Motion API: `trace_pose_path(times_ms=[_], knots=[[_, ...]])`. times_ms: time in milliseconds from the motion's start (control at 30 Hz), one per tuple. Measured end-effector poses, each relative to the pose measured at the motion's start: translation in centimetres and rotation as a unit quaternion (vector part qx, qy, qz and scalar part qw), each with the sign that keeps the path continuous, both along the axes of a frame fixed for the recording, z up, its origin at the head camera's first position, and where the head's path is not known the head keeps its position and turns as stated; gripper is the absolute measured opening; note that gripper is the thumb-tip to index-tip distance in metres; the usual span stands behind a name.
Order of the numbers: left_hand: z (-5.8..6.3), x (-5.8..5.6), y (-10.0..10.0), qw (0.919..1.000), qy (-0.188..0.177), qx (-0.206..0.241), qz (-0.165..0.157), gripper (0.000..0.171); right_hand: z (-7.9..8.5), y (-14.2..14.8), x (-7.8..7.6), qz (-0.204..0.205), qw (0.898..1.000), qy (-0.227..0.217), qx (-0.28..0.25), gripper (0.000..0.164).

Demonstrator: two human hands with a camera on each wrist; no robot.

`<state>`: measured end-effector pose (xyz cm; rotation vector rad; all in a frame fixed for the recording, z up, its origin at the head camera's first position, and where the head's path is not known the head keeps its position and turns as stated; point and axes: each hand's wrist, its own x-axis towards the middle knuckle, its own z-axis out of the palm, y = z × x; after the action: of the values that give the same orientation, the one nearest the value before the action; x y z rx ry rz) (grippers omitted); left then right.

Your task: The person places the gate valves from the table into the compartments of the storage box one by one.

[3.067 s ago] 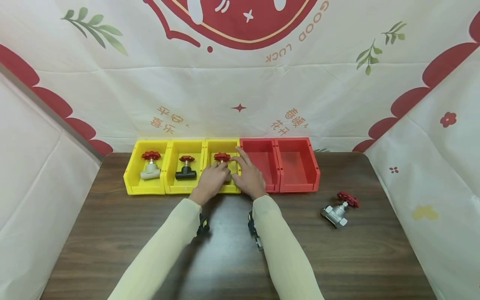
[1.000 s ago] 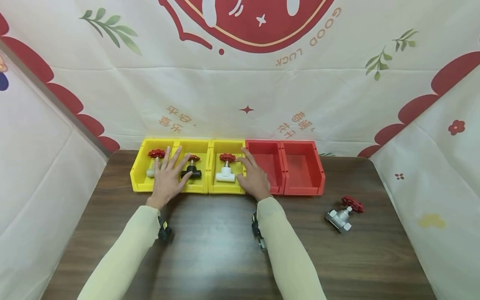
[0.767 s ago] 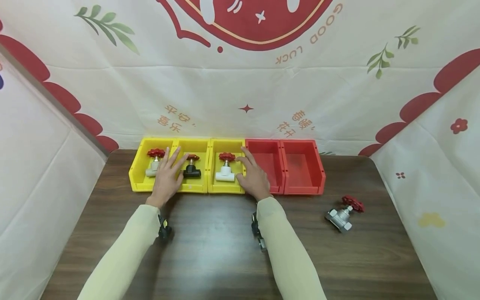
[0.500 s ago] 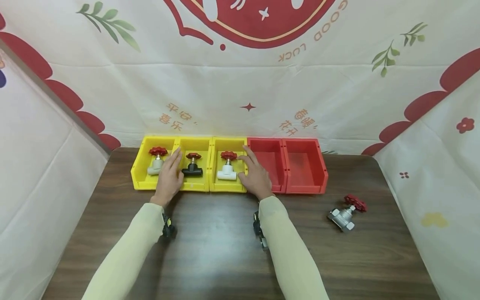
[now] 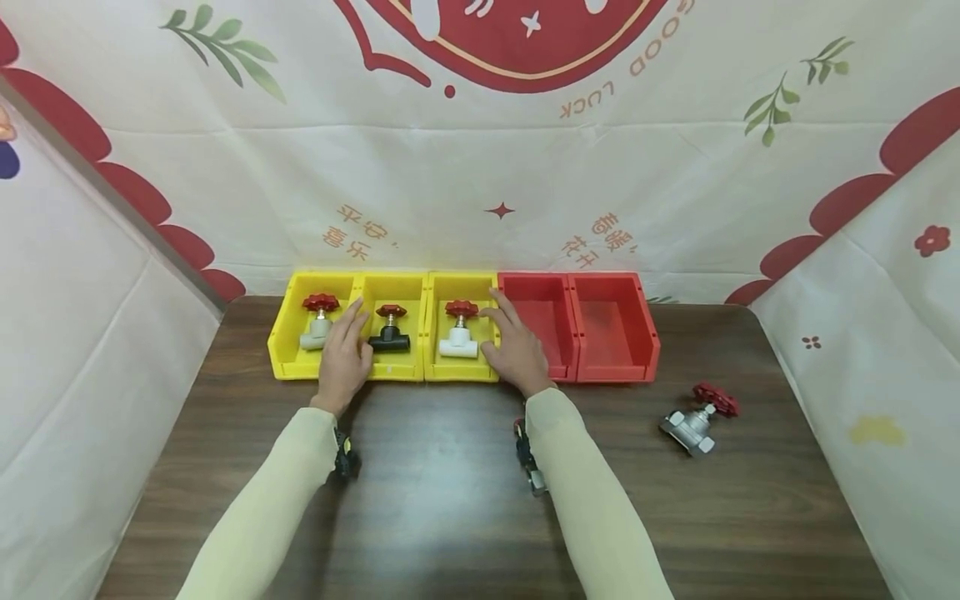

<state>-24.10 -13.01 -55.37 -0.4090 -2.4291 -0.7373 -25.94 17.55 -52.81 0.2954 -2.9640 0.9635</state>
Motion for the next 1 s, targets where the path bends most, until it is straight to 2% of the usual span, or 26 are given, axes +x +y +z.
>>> trace_pose_path(times_ms=[133, 333, 500, 600, 700, 800, 900, 1000], knots=[[-0.1, 0.1, 0.2, 1.0000, 0.001, -0.002, 0.001, 0.046, 0.4, 0.4, 0.3, 0.008, 1.000, -0.016, -0.013, 0.059], [0.2, 0.0, 0.4, 0.9998, 0.018, -0.001, -0.007, 0.047, 1.9, 0.8, 0.3, 0.054, 0.997, -0.049, -0.028, 0.057], [0.0, 0.1, 0.2, 0.9999, 0.015, 0.000, 0.002, 0.047, 5.0, 0.9, 0.7, 0.076, 0.994, -0.076, -0.019, 0.049], [-0.2, 0.1, 0.0, 0.9999, 0.013, -0.002, 0.009, 0.046, 7.5, 1.0, 1.4, 0.059, 0.995, -0.083, -0.021, 0.049], [-0.1, 0.1, 0.0, 0.9999, 0.011, -0.003, 0.008, 0.047, 9.9, 1.6, 2.3, 0.041, 0.995, -0.081, -0.028, 0.052], [-0.1, 0.1, 0.0, 0.9999, 0.008, -0.006, 0.009, 0.047, 11.4, 2.6, 3.6, 0.036, 0.997, -0.063, -0.032, 0.054], [-0.1, 0.2, 0.1, 0.9999, 0.007, -0.010, 0.009, 0.047, 12.0, 3.8, 5.5, 0.052, 0.998, -0.027, -0.039, 0.053], [0.0, 0.3, 0.1, 0.9999, 0.008, -0.013, 0.007, 0.047, 11.9, 4.9, 7.9, 0.079, 0.996, 0.018, -0.049, 0.051]])
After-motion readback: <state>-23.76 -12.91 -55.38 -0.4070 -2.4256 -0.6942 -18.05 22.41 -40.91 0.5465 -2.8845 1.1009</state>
